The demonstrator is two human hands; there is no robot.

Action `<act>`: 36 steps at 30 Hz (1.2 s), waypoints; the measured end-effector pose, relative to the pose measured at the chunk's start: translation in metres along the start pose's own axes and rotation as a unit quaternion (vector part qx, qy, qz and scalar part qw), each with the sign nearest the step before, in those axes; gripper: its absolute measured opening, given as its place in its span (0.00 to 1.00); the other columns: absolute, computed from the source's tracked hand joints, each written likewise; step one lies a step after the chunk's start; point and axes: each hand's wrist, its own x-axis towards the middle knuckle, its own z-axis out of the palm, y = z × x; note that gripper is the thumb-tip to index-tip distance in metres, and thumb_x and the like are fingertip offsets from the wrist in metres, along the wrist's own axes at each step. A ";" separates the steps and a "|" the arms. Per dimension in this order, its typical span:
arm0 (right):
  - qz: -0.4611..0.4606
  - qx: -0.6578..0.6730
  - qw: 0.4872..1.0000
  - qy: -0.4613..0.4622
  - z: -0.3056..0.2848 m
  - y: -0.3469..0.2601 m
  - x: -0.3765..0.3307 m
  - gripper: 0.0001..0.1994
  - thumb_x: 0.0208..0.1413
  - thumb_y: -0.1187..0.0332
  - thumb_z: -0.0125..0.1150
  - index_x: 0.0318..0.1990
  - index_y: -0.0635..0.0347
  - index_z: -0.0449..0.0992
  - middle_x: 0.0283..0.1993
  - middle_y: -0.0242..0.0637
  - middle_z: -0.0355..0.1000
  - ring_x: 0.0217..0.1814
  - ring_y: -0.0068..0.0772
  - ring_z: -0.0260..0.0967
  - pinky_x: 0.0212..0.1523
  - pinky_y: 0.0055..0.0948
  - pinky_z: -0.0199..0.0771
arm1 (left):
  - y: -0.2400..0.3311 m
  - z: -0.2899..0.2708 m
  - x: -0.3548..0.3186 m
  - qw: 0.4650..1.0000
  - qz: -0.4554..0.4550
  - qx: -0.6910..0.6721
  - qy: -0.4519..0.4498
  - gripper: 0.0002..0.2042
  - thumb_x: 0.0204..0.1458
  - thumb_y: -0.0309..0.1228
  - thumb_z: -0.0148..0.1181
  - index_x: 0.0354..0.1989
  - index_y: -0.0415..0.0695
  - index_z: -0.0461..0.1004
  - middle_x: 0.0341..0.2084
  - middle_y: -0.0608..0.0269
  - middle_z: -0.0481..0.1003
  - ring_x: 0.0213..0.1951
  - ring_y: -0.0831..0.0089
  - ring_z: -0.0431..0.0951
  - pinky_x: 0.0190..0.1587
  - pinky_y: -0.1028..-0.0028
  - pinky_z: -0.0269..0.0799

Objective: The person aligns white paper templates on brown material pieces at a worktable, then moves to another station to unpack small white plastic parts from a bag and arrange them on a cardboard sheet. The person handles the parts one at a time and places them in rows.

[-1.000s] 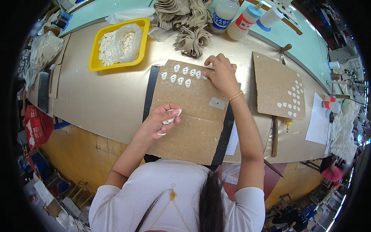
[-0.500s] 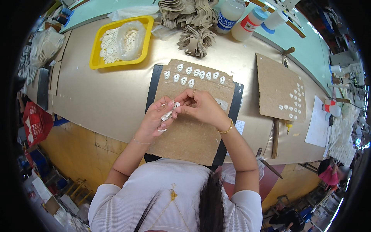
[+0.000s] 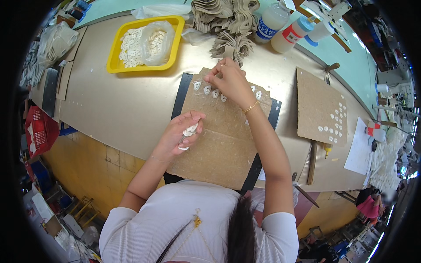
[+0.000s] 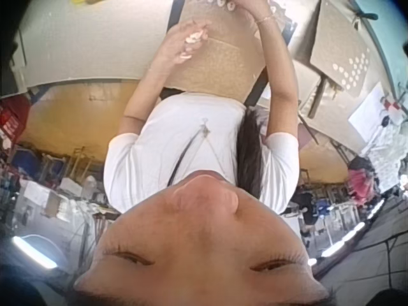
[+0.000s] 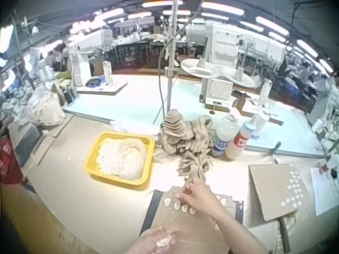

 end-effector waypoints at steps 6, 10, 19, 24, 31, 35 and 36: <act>0.028 -0.149 0.988 -0.020 0.017 -0.003 0.021 0.10 0.48 0.58 0.68 0.30 0.52 0.80 0.43 0.33 0.66 0.52 0.39 0.60 0.50 0.47 0.52 | 0.006 -0.001 -0.008 1.000 0.004 0.016 -0.020 0.10 0.61 0.27 0.50 0.48 0.37 0.69 0.25 0.60 0.72 0.11 0.84 0.58 0.08 0.83 0.48; 0.001 -0.170 0.984 0.058 0.027 -0.008 0.017 0.09 0.49 0.60 0.67 0.29 0.54 0.77 0.43 0.34 0.66 0.52 0.39 0.61 0.50 0.47 0.53 | 0.004 -0.004 -0.008 0.999 0.021 0.018 -0.017 0.11 0.62 0.29 0.50 0.50 0.40 0.66 0.25 0.60 0.72 0.11 0.84 0.58 0.09 0.83 0.47; 0.020 0.087 0.990 -0.106 0.002 -0.054 -0.049 0.12 0.48 0.62 0.70 0.33 0.60 0.77 0.42 0.38 0.67 0.41 0.38 0.68 0.40 0.32 0.69 | 0.004 0.003 -0.006 0.990 0.104 0.082 0.054 0.06 0.65 0.33 0.45 0.43 0.45 0.63 0.22 0.58 0.71 0.11 0.83 0.59 0.10 0.83 0.49; -0.011 0.069 0.995 -0.066 0.008 -0.061 -0.090 0.12 0.47 0.65 0.71 0.37 0.61 0.79 0.41 0.39 0.67 0.40 0.38 0.70 0.41 0.32 0.71 | -0.009 0.012 0.001 0.982 0.134 0.100 0.089 0.06 0.65 0.34 0.45 0.42 0.46 0.62 0.25 0.64 0.69 0.16 0.83 0.63 0.12 0.84 0.54; 0.082 0.138 0.985 -0.060 0.011 -0.052 -0.115 0.08 0.48 0.70 0.71 0.31 0.63 0.77 0.41 0.35 0.69 0.39 0.26 0.70 0.41 0.26 0.72 | -0.027 0.007 0.005 0.977 0.131 0.143 0.086 0.06 0.65 0.35 0.46 0.42 0.46 0.62 0.25 0.66 0.68 0.16 0.84 0.63 0.12 0.84 0.56; 0.105 0.293 0.950 -0.037 0.007 -0.028 -0.118 0.09 0.52 0.70 0.68 0.28 0.62 0.73 0.39 0.35 0.70 0.36 0.21 0.69 0.38 0.22 0.71 | -0.023 0.006 0.006 0.983 0.108 0.137 0.061 0.08 0.64 0.36 0.48 0.42 0.45 0.63 0.21 0.61 0.71 0.12 0.83 0.61 0.12 0.83 0.53; 0.123 0.354 0.927 -0.023 0.005 -0.025 -0.117 0.09 0.53 0.70 0.68 0.28 0.62 0.73 0.39 0.35 0.71 0.36 0.20 0.69 0.37 0.20 0.71 | -0.021 0.007 0.005 0.985 0.094 0.135 0.060 0.08 0.64 0.36 0.49 0.42 0.45 0.64 0.21 0.61 0.71 0.11 0.83 0.60 0.11 0.83 0.52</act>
